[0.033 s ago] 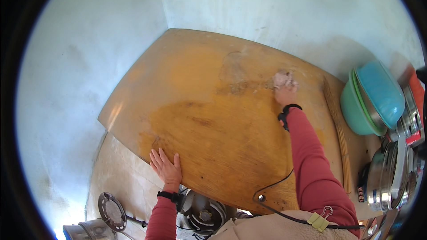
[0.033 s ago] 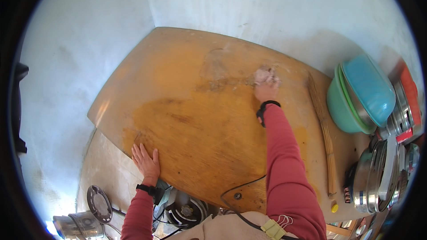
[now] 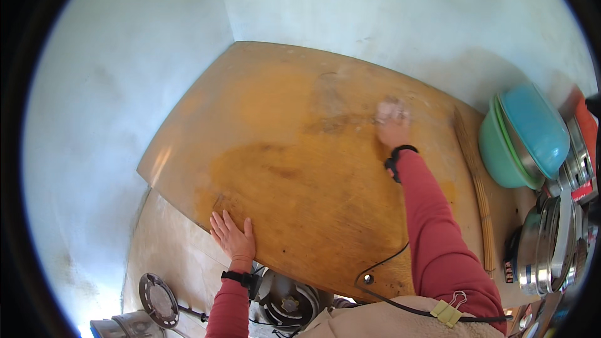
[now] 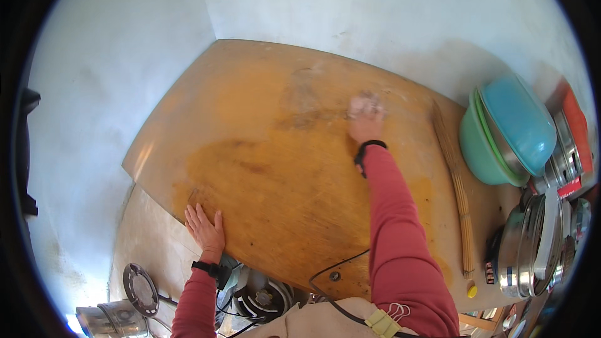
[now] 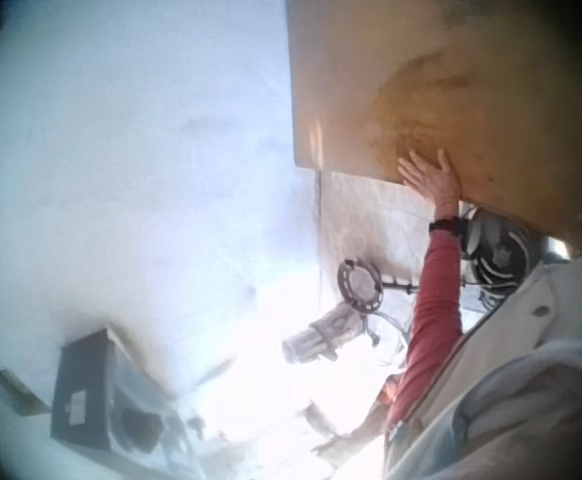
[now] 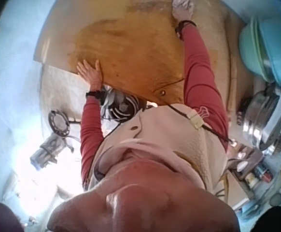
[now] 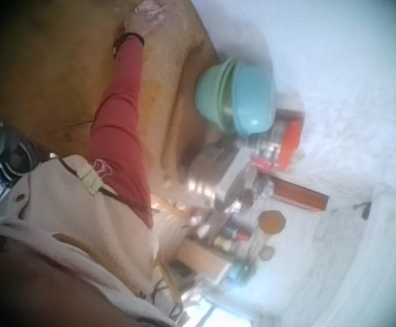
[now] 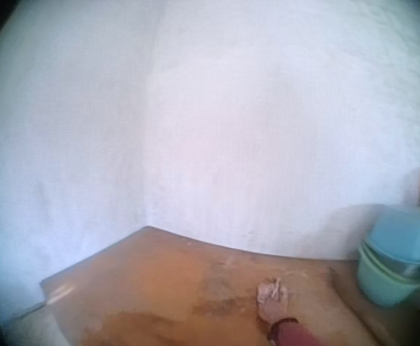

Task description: The person wipes a large wooden tabletop with a cloth, then moves to a basin to wring out the cloth, and returns to continue wiping the table. The person also briefly handles a wok under the table.

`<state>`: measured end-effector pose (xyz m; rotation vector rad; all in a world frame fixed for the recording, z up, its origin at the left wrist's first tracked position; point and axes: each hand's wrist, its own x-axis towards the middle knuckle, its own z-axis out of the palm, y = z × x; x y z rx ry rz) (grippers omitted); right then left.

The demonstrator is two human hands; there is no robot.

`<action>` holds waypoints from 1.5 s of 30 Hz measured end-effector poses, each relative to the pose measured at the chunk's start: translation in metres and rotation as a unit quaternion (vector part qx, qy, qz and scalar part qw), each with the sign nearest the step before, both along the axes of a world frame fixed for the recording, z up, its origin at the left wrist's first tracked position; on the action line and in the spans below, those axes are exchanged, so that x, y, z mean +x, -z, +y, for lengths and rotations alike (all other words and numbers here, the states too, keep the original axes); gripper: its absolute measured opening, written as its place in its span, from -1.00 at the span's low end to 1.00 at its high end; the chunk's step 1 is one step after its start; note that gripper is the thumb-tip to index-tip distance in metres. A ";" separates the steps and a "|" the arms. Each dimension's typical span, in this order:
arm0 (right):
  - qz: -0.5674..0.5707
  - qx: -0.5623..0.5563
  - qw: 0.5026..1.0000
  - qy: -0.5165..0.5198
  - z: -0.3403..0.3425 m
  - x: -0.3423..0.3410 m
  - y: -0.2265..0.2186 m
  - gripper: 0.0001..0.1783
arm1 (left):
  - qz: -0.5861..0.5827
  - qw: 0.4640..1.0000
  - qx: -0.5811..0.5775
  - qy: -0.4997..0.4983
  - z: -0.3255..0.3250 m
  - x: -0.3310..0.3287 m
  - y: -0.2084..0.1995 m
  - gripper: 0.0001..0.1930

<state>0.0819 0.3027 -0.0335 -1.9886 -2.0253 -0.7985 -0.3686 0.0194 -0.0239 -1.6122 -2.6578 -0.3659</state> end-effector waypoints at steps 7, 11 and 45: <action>0.101 -0.091 0.942 -0.306 -0.030 -0.214 -0.005 -0.49 | 0.018 1.000 -0.007 -0.001 -0.001 -0.003 0.005 -0.27; 0.115 -0.144 0.923 -0.339 -0.112 -0.194 -0.019 -0.48 | 0.019 1.000 -0.006 0.011 0.000 -0.004 0.006 -0.28; -0.033 -0.277 0.869 -0.408 -0.087 -0.317 -0.014 -0.34 | -0.031 0.998 0.049 -0.010 -0.002 0.001 -0.003 -0.24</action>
